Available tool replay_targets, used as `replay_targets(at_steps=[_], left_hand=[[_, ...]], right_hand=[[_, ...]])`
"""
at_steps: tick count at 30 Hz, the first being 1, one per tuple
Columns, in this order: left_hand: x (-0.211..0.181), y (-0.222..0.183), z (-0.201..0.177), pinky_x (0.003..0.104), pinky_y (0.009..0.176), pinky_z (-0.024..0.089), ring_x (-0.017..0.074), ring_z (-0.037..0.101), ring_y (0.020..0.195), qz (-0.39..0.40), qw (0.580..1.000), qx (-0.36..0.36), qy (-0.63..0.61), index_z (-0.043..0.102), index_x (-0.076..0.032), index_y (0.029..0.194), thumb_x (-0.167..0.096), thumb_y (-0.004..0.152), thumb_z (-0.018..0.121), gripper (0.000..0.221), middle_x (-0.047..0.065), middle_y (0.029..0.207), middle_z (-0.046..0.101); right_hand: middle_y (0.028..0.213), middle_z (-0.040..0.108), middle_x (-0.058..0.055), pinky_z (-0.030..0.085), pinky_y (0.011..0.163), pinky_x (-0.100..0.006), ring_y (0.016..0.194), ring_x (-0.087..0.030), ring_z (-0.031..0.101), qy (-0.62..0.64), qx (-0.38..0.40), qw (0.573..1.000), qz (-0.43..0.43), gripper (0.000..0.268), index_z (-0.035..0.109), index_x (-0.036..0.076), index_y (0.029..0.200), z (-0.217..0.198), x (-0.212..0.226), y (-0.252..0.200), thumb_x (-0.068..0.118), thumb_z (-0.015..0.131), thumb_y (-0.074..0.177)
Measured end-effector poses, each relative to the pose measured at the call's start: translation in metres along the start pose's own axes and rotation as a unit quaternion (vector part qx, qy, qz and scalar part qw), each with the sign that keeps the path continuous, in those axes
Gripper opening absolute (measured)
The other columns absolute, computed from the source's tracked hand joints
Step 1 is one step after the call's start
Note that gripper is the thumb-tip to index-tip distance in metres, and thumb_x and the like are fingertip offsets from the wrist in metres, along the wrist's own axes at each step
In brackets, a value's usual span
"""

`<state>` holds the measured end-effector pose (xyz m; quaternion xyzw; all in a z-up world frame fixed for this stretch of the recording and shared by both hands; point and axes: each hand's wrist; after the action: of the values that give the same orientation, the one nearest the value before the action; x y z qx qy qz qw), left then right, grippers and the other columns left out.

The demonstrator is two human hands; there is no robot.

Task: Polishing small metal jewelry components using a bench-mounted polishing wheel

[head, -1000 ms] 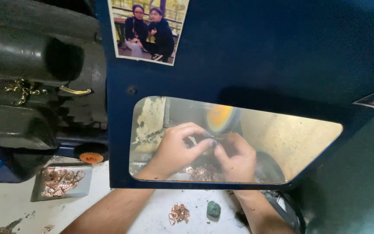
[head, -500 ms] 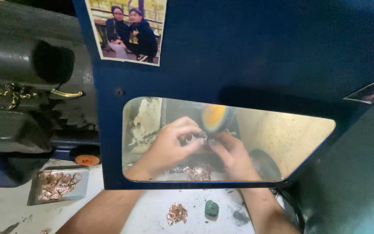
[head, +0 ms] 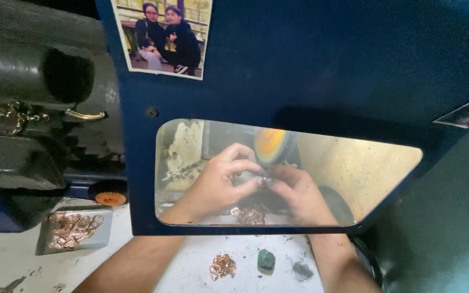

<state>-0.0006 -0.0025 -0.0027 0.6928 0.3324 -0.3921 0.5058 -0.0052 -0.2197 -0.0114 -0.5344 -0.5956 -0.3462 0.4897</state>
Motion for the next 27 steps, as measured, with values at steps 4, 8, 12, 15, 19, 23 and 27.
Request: replay_targets(at_steps=[4,8,12,15,19,23,27], left_hand=[[0.001,0.0,0.001,0.034,0.067,0.055,0.022,0.062,0.082,0.002,1.0,-0.011,0.001,0.078,-0.015,0.097,-0.019,0.085,0.076,0.013,0.009,0.106,0.069],[0.006,-0.002,0.003,0.032,0.062,0.053,0.0192,0.062,0.074,-0.027,0.999,-0.027,-0.015,0.078,-0.011,0.094,-0.016,0.082,0.077,0.012,0.01,0.1,0.073],[0.009,-0.001,0.003,0.03,0.068,0.055,0.0184,0.069,0.079,-0.105,0.992,-0.045,-0.051,0.079,-0.011,0.098,-0.017,0.085,0.077,0.015,0.006,0.097,0.078],[-0.003,0.0,0.003,0.031,0.072,0.056,0.0211,0.073,0.085,-0.147,0.984,-0.046,-0.085,0.08,-0.01,0.099,-0.017,0.088,0.076,0.013,0.008,0.098,0.079],[0.007,-0.001,0.007,0.031,0.069,0.058,0.0216,0.074,0.084,-0.091,0.991,-0.075,-0.069,0.08,-0.008,0.096,-0.014,0.087,0.078,0.011,0.008,0.094,0.079],[0.016,-0.001,0.008,0.03,0.072,0.059,0.0207,0.075,0.087,-0.079,0.991,-0.084,-0.061,0.079,-0.008,0.096,-0.015,0.086,0.078,0.012,0.007,0.095,0.079],[0.016,-0.001,0.011,0.03,0.073,0.06,0.0194,0.075,0.088,-0.085,0.99,-0.088,-0.07,0.08,-0.007,0.097,-0.015,0.087,0.079,0.014,0.007,0.095,0.08]], right_hand=[[0.096,0.079,-0.013,0.057,0.09,-0.043,0.094,-0.014,0.063,-0.016,0.01,1.0,-0.003,0.036,0.077,0.001,0.105,-0.007,-0.02,0.005,0.029,0.083,0.084],[0.09,0.076,-0.015,0.058,0.086,-0.044,0.091,-0.016,0.065,-0.004,-0.024,1.0,0.008,0.032,0.076,0.0,0.103,0.002,-0.017,0.007,0.024,0.082,0.082],[0.081,0.071,-0.014,0.059,0.079,-0.044,0.079,-0.023,0.066,0.14,-0.108,0.98,0.089,0.02,0.072,-0.001,0.098,0.026,0.006,-0.001,0.016,0.073,0.087],[0.081,0.065,-0.016,0.057,0.083,-0.047,0.079,-0.031,0.065,0.275,-0.136,0.947,0.097,0.015,0.066,-0.002,0.095,0.036,0.01,0.003,0.011,0.07,0.088],[0.083,0.065,-0.012,0.056,0.084,-0.047,0.08,-0.028,0.066,0.349,-0.132,0.923,0.094,0.009,0.064,0.004,0.097,0.043,0.006,0.005,0.01,0.065,0.091],[0.081,0.06,-0.007,0.057,0.078,-0.039,0.076,-0.023,0.061,0.353,-0.15,0.92,0.082,0.004,0.063,0.004,0.096,0.046,-0.004,0.008,0.007,0.065,0.092],[0.079,0.058,-0.006,0.057,0.072,-0.036,0.073,-0.021,0.06,0.362,-0.163,0.917,0.045,0.007,0.062,0.005,0.093,0.05,-0.015,0.008,0.006,0.069,0.091]])
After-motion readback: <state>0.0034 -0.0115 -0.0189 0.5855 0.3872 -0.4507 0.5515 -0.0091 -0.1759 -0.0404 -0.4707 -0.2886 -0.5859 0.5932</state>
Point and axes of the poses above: each hand's wrist, its own y-axis towards the middle knuckle, its own z-axis out of the palm, x = y × z
